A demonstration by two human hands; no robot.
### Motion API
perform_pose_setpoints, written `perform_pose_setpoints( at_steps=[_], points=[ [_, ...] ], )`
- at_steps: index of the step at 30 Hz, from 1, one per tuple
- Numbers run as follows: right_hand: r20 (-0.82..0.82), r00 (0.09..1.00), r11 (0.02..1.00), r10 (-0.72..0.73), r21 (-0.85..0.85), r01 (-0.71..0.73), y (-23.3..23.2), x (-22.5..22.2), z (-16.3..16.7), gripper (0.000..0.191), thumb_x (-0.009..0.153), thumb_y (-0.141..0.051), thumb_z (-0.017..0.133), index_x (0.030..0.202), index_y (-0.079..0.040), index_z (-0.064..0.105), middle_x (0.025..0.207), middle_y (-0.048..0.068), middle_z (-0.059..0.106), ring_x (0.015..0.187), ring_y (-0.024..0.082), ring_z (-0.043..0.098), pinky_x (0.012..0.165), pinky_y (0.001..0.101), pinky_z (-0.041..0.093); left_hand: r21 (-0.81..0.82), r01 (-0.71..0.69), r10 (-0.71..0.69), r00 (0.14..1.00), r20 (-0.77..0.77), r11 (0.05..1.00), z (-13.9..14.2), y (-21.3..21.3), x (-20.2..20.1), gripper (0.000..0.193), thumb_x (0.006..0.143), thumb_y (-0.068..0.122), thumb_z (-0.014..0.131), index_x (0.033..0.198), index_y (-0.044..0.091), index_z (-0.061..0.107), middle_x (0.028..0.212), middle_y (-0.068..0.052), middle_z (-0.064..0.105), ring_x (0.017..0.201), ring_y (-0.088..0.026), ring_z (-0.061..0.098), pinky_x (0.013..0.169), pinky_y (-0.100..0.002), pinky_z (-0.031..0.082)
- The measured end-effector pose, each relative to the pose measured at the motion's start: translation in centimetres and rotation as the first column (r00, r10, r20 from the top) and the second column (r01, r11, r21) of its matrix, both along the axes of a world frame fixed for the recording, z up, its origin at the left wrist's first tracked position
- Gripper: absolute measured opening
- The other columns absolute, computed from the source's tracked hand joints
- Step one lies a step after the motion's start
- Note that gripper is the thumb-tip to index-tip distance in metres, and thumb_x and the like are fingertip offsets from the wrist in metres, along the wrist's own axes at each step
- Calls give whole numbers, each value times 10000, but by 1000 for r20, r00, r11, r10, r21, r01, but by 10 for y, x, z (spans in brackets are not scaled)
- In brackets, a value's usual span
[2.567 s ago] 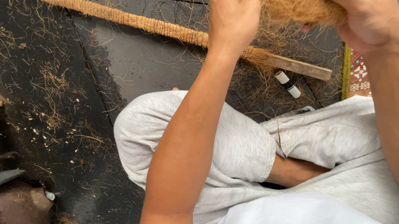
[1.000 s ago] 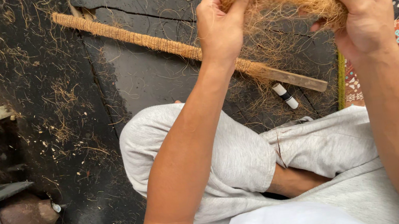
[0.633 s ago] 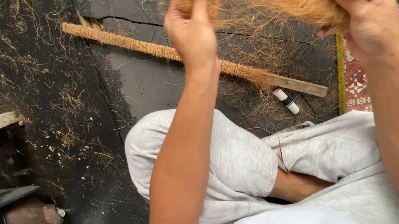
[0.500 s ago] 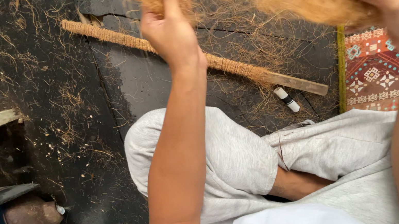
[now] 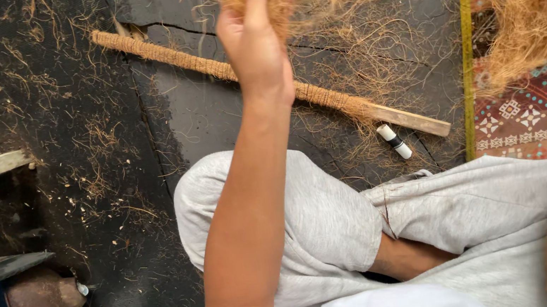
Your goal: The person sits on the floor and assembles a broom by hand. They gather coconut coir, attach it to a wooden handle, and use a metal pipe to compress and secure the bristles along the handle.
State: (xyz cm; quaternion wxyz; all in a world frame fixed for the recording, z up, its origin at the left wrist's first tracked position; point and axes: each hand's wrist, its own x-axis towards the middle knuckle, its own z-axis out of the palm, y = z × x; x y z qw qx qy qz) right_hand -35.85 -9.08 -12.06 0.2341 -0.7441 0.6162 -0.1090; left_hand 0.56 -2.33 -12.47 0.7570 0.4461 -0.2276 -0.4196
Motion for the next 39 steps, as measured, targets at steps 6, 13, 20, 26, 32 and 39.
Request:
perform_pose_setpoints(
  at_steps=[6, 13, 20, 26, 32, 39],
  points=[
    [784, 528, 822, -328, 512, -250, 44, 115, 3, 292, 1054, -252, 598, 1203, -2, 616, 1125, 169, 710, 958, 243, 739, 786, 343, 618, -3, 420, -417, 899, -136, 907, 22, 7, -30, 283, 1089, 184, 637, 1312, 12, 665, 1247, -158, 735, 1133, -240, 732, 1022, -420, 618],
    [786, 144, 624, -601, 575, -530, 54, 126, 11, 756, 941, -706, 555, 1401, -106, 575, 1387, 136, 616, 1254, 237, 637, 979, 481, 578, 116, 710, -712, 701, -30, 694, 17, 12, -58, 283, 1103, 111, 612, 1373, 24, 625, 1252, -139, 726, 1166, -187, 709, 1080, -365, 576],
    [791, -120, 745, -599, 497, -444, 41, 94, 12, 641, 994, -568, 543, 1418, -92, 608, 1407, 141, 613, 1278, 239, 564, 1165, 402, 461, 373, 547, -595, 804, 16, 749, 2, 10, -56, 314, 1039, 102, 593, 1340, 28, 644, 1176, -87, 750, 1048, -148, 719, 941, -343, 606],
    [926, 30, 892, -376, 371, -258, 24, 62, -2, 396, 1049, -349, 584, 1320, -61, 617, 1256, 141, 694, 1101, 239, 639, 992, 384, 508, 700, 264, -537, 820, 199, 663, 12, 9, -46, 356, 1052, 63, 595, 1398, 14, 666, 1082, -298, 720, 705, -301, 526, 627, -474, 417],
    [536, 834, 984, 129, -172, -42, 31, 80, -10, 249, 1051, -37, 660, 1298, -21, 635, 1269, 157, 669, 1172, 275, 679, 1008, 463, 590, 451, -264, -284, 489, 825, 853, 12, 9, -38, 436, 906, -16, 614, 1334, 63, 636, 1202, -169, 768, 1132, -318, 751, 967, -395, 594],
    [-211, 894, 795, 394, -410, -447, 45, 110, -15, 603, 837, -66, 739, 1433, -48, 645, 1532, 178, 536, 1408, 376, 470, 1127, 461, 339, 367, -194, -289, 337, 896, 910, 8, 12, -48, 515, 906, -34, 613, 1395, 127, 603, 1469, -150, 611, 1289, -357, 654, 1099, -428, 532]
  ],
)
